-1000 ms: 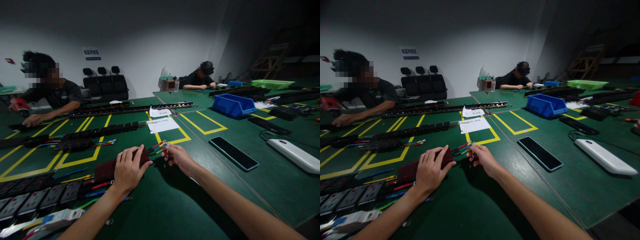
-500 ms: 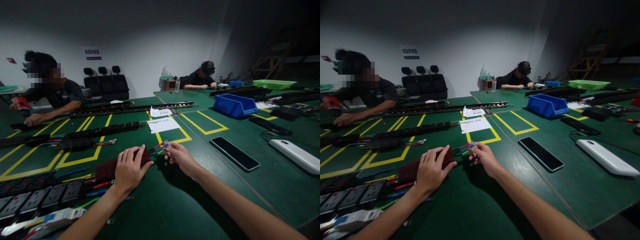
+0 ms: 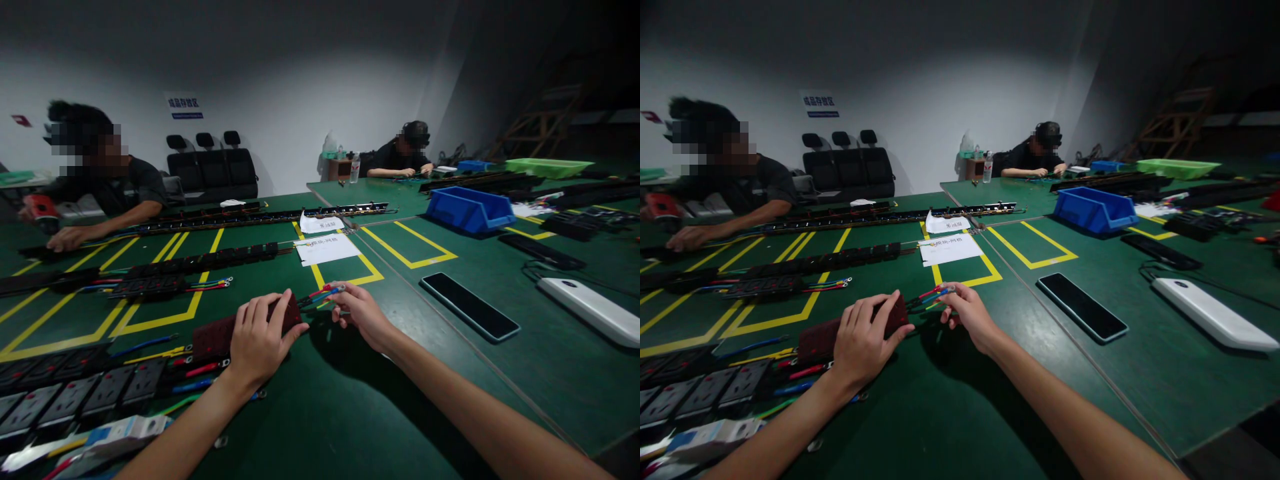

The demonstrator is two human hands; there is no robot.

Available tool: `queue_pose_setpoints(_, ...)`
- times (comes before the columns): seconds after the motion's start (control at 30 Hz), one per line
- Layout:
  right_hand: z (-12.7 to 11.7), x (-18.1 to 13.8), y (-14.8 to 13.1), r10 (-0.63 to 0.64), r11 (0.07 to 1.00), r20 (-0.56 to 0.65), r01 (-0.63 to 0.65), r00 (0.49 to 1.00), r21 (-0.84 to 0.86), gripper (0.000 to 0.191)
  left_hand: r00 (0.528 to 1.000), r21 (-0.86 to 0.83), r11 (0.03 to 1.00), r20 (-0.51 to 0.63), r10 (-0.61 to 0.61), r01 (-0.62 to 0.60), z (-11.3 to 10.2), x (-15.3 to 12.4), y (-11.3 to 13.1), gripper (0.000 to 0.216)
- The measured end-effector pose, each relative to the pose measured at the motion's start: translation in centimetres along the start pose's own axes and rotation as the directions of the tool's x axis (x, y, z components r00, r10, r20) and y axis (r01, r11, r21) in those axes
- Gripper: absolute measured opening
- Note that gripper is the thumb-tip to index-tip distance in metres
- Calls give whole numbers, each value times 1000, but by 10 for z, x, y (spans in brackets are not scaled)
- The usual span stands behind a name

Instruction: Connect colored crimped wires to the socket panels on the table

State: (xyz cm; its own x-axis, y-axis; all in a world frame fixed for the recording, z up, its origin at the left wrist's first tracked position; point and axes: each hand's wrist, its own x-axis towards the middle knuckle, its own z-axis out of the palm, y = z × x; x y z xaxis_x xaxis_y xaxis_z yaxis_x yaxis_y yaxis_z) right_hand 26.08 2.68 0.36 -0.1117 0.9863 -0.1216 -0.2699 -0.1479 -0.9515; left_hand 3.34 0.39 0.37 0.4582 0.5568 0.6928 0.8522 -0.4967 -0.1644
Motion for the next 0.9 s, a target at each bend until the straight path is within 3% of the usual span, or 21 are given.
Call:
queue_pose_setpoints(0.33, 0, 1, 4, -46, 999, 32, 46, 998, -18, 45, 1000, -1, 1000, 3, 0, 0, 0, 0, 0, 62)
queue_pose_setpoints(0.53, -3, 3, 6, 65, 996, 31, -66, 997, 59, 41, 999, 0, 999, -22, 40, -40, -2, 1, 1, 62)
queue_pose_setpoints(0.67, -3, 3, 6, 74, 995, 26, -76, 997, 59, 40, 998, -15, 998, -18, 57, -57, -3, 1, 2, 62)
queue_pose_setpoints(0.9, -1, 1, 3, 24, 997, -10, -23, 1000, 74, 37, 1000, -6, 1000, 9, -9, 9, 0, 1, -1, 62)
